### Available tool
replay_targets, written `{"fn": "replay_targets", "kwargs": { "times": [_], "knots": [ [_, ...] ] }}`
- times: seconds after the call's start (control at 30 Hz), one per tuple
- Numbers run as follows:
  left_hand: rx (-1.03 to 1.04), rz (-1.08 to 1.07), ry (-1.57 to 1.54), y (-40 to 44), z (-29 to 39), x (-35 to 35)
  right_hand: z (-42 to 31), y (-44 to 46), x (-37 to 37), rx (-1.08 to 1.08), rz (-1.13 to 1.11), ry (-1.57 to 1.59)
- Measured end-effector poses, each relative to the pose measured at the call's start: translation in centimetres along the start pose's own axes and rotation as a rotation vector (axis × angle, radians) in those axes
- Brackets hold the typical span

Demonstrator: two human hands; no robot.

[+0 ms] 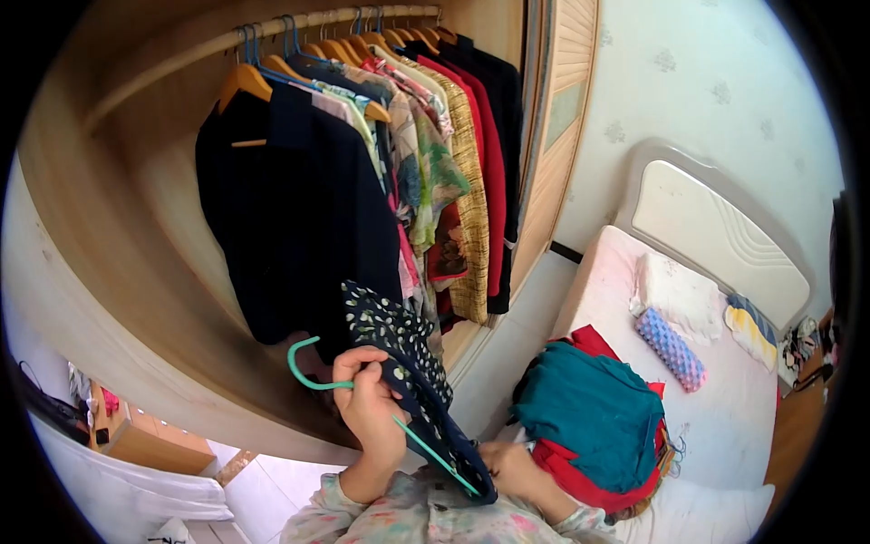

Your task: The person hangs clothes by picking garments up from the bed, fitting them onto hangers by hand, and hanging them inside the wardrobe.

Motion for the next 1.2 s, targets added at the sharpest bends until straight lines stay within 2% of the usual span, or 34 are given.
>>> {"fn": "replay_targets", "kwargs": {
  "times": [0.07, 0.13, 0.17, 0.27, 0.33, 0.4, 0.5, 0.6, 0.67, 0.73, 0.83, 0.9, 0.97, 1.1, 1.2],
  "knots": [
    [0.015, 0.038, -0.016, 0.2, -0.5, -1.4, 0.7, 0.8, -3.7, 0.138, 0.02, -0.099],
    [-0.027, 0.098, 0.026, -0.2, -3.0, -3.5, 1.8, 0.7, -6.9, 0.301, 0.163, 0.2],
    [-0.08, 0.138, 0.054, -0.7, -4.1, -4.2, 1.7, 0.6, -7.9, 0.387, 0.15, 0.318],
    [-0.16, 0.144, 0.112, -2.2, -6.5, -5.6, -1.1, 1.7, -7.4, 0.287, 0.068, 0.509],
    [-0.118, 0.153, 0.1, -1.9, -6.1, -5.8, -4.7, 3.3, -5.1, 0.119, -0.05, 0.248],
    [-0.071, 0.161, 0.08, -1.1, -4.9, -5.8, -6.0, 4.1, -1.9, 0.077, -0.115, 0.166],
    [0.056, 0.116, 0.164, 0.3, -2.5, -5.2, -5.9, 5.2, 0.1, 0.081, -0.153, 0.22],
    [0.252, 0.069, 0.125, 1.3, -0.8, -4.9, -7.1, 7.1, -0.6, 0.033, -0.242, 0.535],
    [0.383, 0.096, 0.088, 2.1, 0.1, -4.7, -7.9, 8.7, -1.6, 0.015, -0.329, 0.585],
    [0.419, 0.132, 0.125, 3.1, 1.9, -3.4, -8.2, 10.5, -2.4, -0.059, -0.406, 0.587],
    [0.493, 0.219, 0.071, 5.5, 3.7, -1.8, -9.8, 15.3, -5.8, -0.38, -0.348, 0.444],
    [0.537, 0.318, 0.097, 7.3, 4.7, -1.3, -10.2, 19.6, -9.6, -0.41, -0.159, 0.377],
    [0.621, 0.374, 0.19, 9.1, 6.3, 0.1, -10.5, 24.4, -13.5, -0.536, 0.084, 0.159],
    [0.775, 0.353, 0.211, 13.7, 7.5, 2.3, -12.2, 34.0, -18.1, -0.603, 0.336, 0.003],
    [0.838, 0.357, 0.264, 16.5, 8.5, 3.3, -14.4, 39.9, -18.0, -0.591, 0.352, -0.119]
  ]
}}
Point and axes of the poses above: each hand's wrist, its own y-axis towards the middle knuckle, its own x-axis out of the palm, z = x × y, the point moved 8 cm from there along y, towards the middle knuckle, and after that the axes turned 7 degrees about x, right-handed, at the moved point
